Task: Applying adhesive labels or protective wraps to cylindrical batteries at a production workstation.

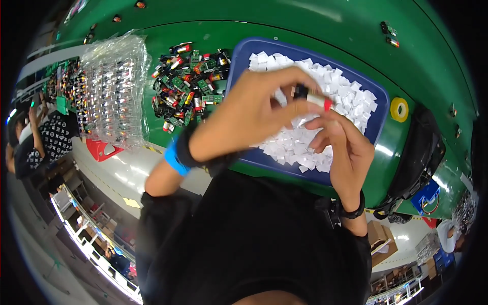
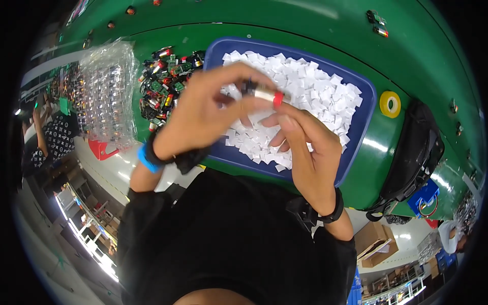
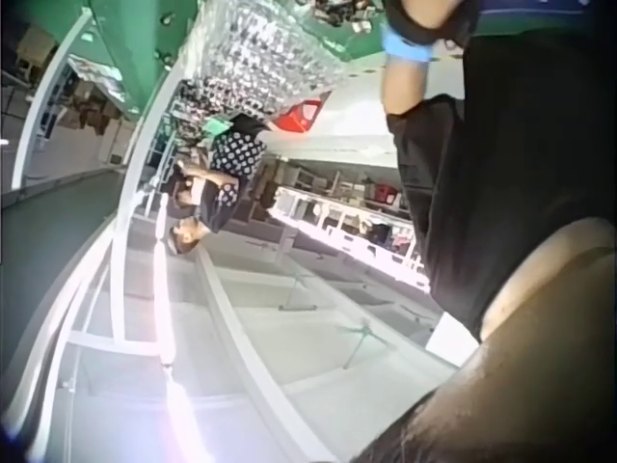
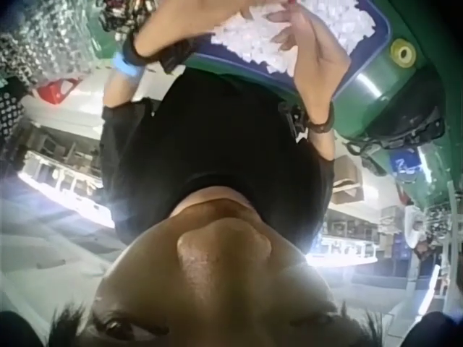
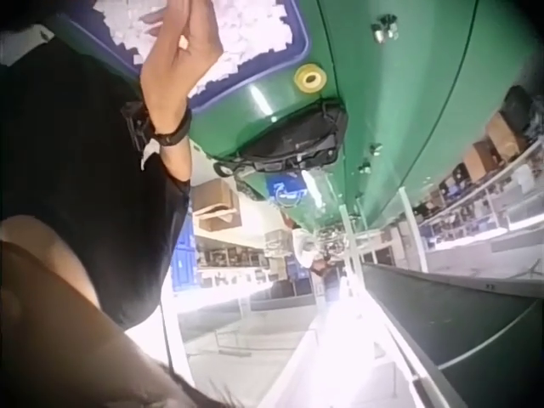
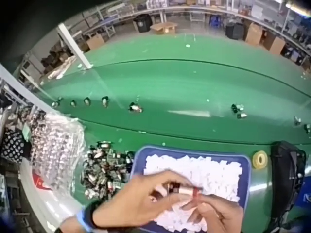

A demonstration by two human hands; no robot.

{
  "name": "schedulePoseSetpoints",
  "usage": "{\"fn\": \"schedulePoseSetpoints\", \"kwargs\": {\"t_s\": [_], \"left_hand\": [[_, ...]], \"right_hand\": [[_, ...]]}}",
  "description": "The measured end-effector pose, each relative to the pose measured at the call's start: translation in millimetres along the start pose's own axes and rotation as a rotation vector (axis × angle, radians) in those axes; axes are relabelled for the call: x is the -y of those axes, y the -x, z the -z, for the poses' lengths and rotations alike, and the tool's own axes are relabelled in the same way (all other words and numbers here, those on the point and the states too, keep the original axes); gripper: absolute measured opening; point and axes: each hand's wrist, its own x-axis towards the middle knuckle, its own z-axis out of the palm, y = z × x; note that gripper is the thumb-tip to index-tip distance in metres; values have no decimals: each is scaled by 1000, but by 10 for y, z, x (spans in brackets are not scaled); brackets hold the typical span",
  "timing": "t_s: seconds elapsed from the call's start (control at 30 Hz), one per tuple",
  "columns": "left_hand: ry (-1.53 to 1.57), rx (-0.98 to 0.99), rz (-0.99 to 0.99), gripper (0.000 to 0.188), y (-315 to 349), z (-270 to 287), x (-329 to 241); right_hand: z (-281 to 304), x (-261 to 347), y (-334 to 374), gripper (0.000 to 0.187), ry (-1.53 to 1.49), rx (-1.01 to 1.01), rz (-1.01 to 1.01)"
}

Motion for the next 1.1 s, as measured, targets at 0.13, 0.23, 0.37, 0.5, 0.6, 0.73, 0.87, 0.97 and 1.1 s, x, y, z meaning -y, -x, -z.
{"fn": "schedulePoseSetpoints", "kwargs": {"t_s": [0.13,0.23,0.37,0.5,0.6,0.73,0.87,0.97,1.1], "left_hand": [[-92,17,-31,30,-707,690,197],[-128,-6,-82,40,-1076,1198,580],[-764,-251,215,35,-1124,1353,617],[-911,-278,14,27,-441,1313,382],[-1085,-194,-90,30,131,1142,406],[-1087,-282,-6,24,482,908,531],[-1095,-418,24,20,548,848,600],[-1080,-421,65,18,565,836,632],[-1100,-444,-58,15,595,800,623]], "right_hand": [[-1,41,55,20,56,26,132],[163,-38,125,18,228,92,208],[268,-78,248,17,233,62,190],[333,-99,248,18,212,34,174],[294,-100,142,18,230,64,198],[180,-130,112,17,222,130,217],[84,-94,98,17,201,154,149],[45,-106,70,16,204,135,139],[34,-112,-6,17,365,196,376]]}}
